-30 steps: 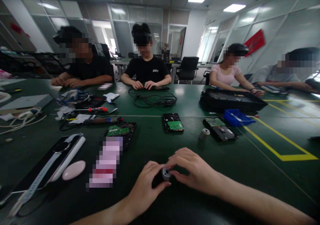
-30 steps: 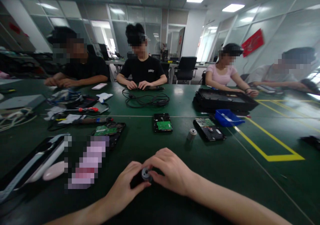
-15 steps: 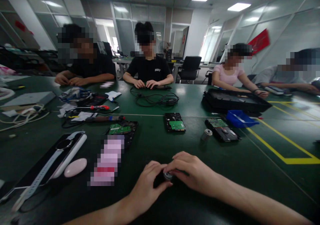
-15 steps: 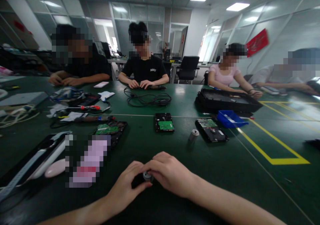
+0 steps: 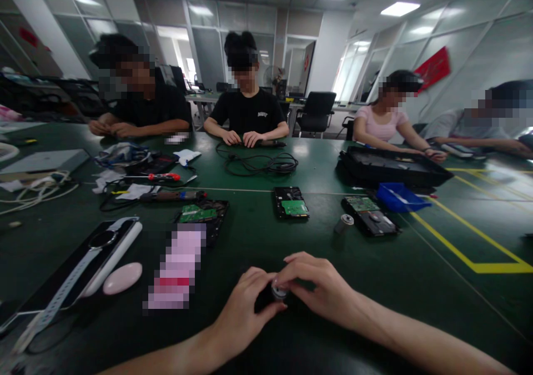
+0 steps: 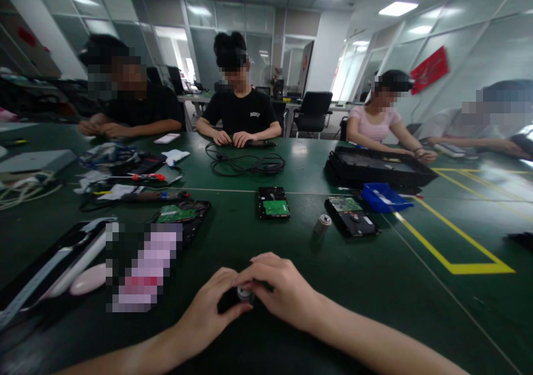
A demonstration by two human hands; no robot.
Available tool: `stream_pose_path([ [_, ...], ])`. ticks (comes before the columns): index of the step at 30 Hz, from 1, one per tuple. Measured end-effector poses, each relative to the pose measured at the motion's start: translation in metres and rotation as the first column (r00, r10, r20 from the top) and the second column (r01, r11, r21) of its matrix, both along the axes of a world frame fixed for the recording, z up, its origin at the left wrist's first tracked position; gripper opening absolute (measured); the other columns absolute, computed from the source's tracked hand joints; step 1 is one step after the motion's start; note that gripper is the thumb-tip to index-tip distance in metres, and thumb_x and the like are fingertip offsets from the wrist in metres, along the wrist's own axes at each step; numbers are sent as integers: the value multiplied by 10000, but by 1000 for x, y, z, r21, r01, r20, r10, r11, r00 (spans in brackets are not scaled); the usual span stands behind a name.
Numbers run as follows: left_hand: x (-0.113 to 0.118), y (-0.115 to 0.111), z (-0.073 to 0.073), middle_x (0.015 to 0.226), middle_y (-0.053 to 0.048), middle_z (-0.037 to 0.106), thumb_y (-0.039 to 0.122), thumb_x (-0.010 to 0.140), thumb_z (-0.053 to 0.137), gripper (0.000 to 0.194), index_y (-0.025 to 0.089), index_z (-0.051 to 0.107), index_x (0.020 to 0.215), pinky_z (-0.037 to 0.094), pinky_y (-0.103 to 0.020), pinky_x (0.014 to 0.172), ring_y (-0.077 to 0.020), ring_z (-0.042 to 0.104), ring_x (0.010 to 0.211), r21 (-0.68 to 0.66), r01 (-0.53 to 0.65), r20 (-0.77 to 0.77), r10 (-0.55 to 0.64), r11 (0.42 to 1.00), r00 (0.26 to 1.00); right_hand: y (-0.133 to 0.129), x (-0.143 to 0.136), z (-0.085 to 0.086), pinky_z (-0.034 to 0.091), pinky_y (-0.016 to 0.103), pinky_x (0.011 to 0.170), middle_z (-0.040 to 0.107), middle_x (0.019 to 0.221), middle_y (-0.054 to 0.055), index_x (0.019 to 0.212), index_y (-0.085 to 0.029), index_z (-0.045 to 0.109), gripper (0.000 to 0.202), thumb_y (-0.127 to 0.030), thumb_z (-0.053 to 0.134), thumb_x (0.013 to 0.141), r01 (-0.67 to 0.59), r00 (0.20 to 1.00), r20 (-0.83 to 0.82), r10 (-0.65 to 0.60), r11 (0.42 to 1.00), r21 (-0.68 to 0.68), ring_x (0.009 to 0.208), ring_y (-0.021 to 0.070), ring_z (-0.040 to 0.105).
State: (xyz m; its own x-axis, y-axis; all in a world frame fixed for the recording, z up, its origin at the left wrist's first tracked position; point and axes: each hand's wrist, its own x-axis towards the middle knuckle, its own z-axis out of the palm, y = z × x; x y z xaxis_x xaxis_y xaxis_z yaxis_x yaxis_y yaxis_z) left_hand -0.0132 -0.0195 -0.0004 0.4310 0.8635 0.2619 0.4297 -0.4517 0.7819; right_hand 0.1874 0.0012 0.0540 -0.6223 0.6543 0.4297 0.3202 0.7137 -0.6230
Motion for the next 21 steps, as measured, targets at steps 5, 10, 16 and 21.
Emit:
stream_pose_path([
  [5,-1,-1,1,965,-24,643,162,787,753,276,228,639,1030,504,-368,847,-222,592,928,-8,3,19,-3,1000,1000,-2,-3,-5,490,340,981,755,902,-16,979,-250,674,198,-96,624,865,5,998,-67,-7,1000,-23,876,142,699],
  [10,-1,-2,3,961,-28,647,134,790,735,259,226,634,1010,498,-370,844,-226,587,935,-18,9,32,-9,1000,999,-7,-2,-5,416,359,1051,748,983,-14,1047,-259,634,278,-48,579,875,-56,995,-78,60,997,54,930,125,700],
  [16,-4,-3,8,1159,-71,582,223,769,747,483,247,520,1194,483,-403,896,-258,548,1070,7,-68,104,67,998,992,-20,3,-29,428,431,1048,575,1294,108,1308,-227,440,604,-264,736,782,172,976,-97,-194,966,-194,1215,242,542],
  [21,-7,-3,13,1137,-60,579,251,866,645,237,262,599,1098,433,-416,966,-251,519,1111,67,-53,110,46,996,993,-20,6,-47,444,402,1028,563,1295,87,1330,-237,429,451,-324,579,914,70,993,-61,-99,928,-366,1185,211,549],
])
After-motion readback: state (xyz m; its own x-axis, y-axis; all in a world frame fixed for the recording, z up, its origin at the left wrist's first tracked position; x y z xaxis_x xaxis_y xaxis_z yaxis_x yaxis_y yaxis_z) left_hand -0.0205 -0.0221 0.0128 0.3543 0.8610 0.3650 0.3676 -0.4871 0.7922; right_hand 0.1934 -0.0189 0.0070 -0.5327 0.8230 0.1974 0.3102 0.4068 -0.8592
